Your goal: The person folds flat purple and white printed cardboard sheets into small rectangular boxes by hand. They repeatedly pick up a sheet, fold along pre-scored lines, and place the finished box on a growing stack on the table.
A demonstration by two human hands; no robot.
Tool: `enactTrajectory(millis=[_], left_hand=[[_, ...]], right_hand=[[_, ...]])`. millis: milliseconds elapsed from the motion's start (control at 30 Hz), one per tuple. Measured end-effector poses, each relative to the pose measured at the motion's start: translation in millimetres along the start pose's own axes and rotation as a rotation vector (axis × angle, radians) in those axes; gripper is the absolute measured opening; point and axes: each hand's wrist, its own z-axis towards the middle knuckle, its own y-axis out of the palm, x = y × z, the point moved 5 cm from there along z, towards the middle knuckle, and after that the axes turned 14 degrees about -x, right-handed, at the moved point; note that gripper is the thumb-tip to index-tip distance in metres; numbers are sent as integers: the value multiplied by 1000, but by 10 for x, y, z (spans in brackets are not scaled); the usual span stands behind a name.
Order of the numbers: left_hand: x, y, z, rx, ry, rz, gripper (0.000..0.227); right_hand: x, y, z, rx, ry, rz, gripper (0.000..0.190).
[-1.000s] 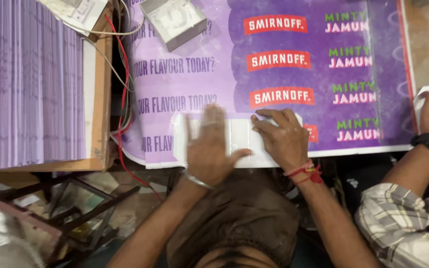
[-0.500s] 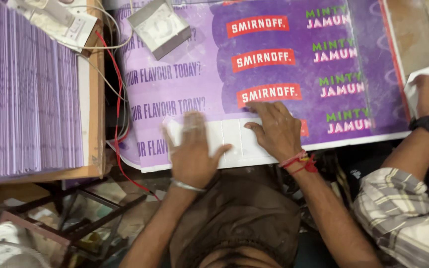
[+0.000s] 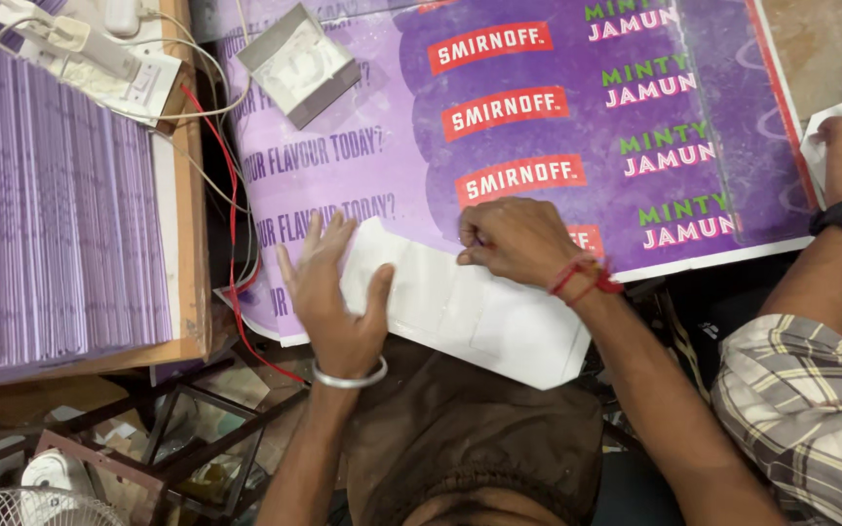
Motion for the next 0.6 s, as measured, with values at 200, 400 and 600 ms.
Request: enactTrajectory(millis=[200,400,600], left_hand=[[-144,127,-694,201,-359,-325,23],[-22,900,-1309,-47,-930,-1081,51],[234,1016,-1118,-15,-789,-1215,52]], right_hand=[[46,-15,-154,179,-23,98,47],[-101,25,-211,293,-106,6,55],[-65,107,-276,136,-13,105,41]])
